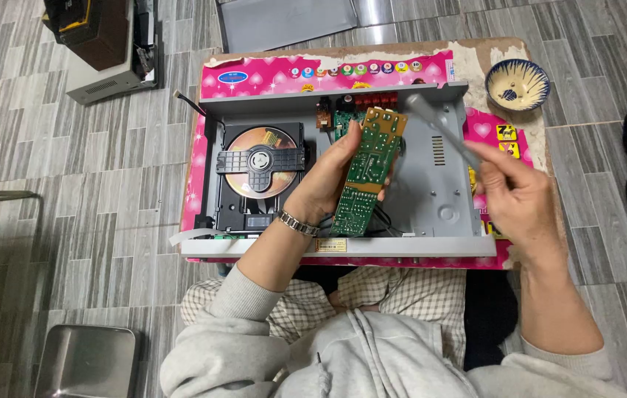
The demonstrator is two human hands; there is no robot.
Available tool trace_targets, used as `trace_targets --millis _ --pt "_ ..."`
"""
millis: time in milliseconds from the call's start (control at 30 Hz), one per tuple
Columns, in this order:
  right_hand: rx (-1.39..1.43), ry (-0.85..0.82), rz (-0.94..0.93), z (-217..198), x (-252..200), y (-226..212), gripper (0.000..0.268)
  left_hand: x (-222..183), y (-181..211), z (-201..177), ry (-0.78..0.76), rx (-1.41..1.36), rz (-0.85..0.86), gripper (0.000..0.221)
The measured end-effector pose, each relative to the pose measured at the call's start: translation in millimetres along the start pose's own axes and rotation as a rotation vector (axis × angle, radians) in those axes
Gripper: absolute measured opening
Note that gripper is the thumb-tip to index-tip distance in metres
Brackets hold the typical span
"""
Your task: Cleaning a circuit board with a cotton swab and using a screwdriver to manipulate components inside an electronic device
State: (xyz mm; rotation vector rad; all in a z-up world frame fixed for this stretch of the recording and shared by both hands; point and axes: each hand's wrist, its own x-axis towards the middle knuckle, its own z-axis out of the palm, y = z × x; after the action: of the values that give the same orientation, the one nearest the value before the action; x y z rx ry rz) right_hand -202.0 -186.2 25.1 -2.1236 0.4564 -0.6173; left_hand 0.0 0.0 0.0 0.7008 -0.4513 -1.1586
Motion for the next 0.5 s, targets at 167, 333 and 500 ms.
trace_targets --millis 167,333,500 --pt "0.046 -0.144 -0.008 9 -6 4 0.040 -3 -2 2 -0.036 -0.067 -0.041 0.058" --pt "-0.029 0.053 -0.083 8 -1 -2 0.042 -2 -1 -1 0.004 -0.084 -0.048 0.058" --pt "-0.070 -0.041 -0.083 23 -6 -10 0.038 -3 1 1 0.013 -0.084 -0.040 0.055"
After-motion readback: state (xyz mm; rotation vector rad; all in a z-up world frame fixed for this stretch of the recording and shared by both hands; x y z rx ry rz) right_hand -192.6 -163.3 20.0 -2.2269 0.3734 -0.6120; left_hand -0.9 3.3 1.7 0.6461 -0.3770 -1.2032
